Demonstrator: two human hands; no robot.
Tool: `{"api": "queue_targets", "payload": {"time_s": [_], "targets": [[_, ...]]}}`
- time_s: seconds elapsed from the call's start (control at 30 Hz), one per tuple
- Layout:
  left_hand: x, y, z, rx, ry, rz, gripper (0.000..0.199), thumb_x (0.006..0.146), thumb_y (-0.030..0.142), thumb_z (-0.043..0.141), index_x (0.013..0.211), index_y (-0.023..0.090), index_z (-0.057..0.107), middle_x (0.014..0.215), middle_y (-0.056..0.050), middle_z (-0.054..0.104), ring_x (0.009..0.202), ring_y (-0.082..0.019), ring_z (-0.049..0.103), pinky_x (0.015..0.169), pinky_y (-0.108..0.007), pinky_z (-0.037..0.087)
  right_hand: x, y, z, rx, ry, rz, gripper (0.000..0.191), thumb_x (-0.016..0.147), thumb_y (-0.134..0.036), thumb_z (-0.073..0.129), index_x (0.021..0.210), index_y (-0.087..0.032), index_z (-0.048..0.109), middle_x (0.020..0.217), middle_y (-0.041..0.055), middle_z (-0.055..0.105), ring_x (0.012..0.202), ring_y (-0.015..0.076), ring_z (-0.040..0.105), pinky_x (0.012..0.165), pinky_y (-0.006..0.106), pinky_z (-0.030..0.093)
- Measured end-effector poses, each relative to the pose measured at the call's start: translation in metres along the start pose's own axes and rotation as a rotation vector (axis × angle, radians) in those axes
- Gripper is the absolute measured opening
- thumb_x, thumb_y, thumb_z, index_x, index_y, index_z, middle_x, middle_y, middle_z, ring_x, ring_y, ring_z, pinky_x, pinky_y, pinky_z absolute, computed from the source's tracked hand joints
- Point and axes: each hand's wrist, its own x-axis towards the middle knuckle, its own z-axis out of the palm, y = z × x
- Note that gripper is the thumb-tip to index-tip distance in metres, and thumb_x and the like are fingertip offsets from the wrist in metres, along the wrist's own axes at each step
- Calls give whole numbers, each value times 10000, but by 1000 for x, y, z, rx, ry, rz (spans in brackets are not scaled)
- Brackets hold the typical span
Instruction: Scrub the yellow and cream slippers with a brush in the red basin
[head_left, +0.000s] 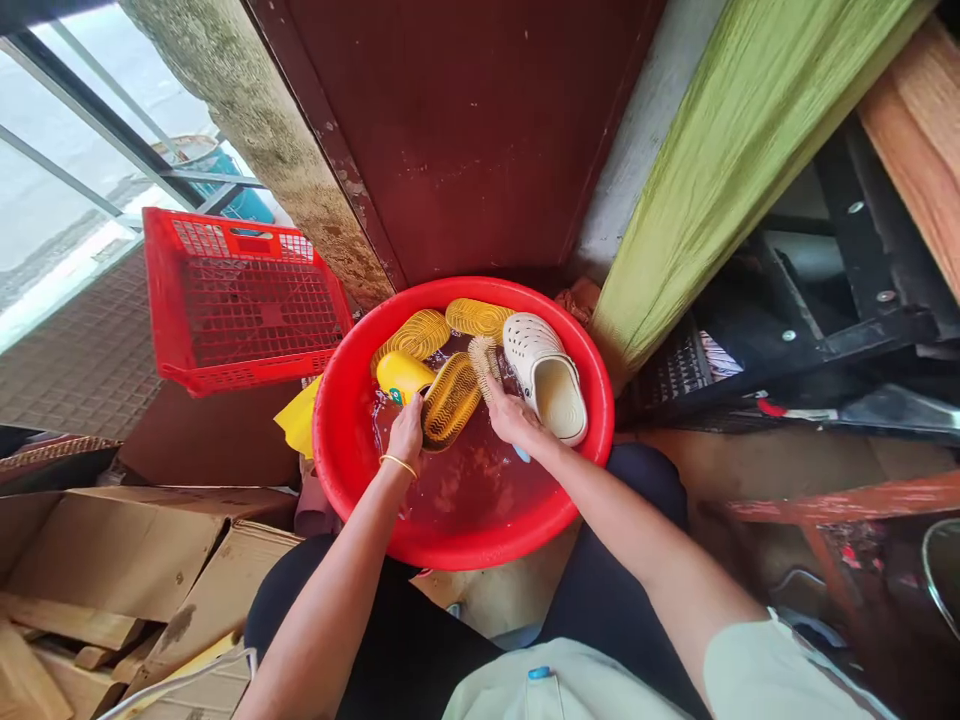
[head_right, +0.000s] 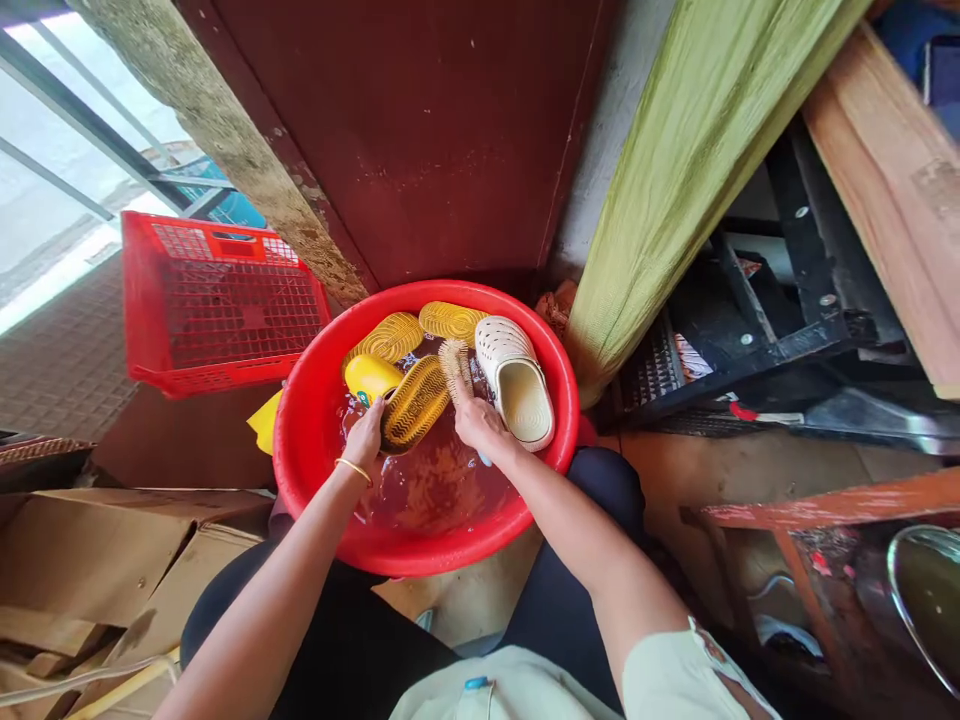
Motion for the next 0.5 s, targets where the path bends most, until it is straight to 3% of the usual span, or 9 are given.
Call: {"api": "queue_targets", "payload": {"time_s": [0.3,0.4,0.5], "targets": [[2,0,14,-138,72,7,511,855,552,514,1051,131,727,1107,-117,747,1103,-271,662,1000,-400,512,-83,-28,38,31,-76,-324,707,1005,-247,399,1644,-219,98,1248,168,695,1022,286,710,886,384,532],[3,3,13,-1,50,74,537,886,573,427,996,138,722,1077,-128,743,1072,-278,659,992,-414,498,-78,-20,30,17,-67,-306,669,1023,-270,383,1642,-253,132,1244,151,701,1025,283,709,881,381,528],[-1,4,13,257,-29,161,567,909,606,368,965,160,714,1035,-132,739,1042,-301,657,980,-440,483,-48,-9,12,7,-23,-198,646,1039,-277,352,1643,-259,126,1252,155,702,1061,283,705,891,373,518]]}}
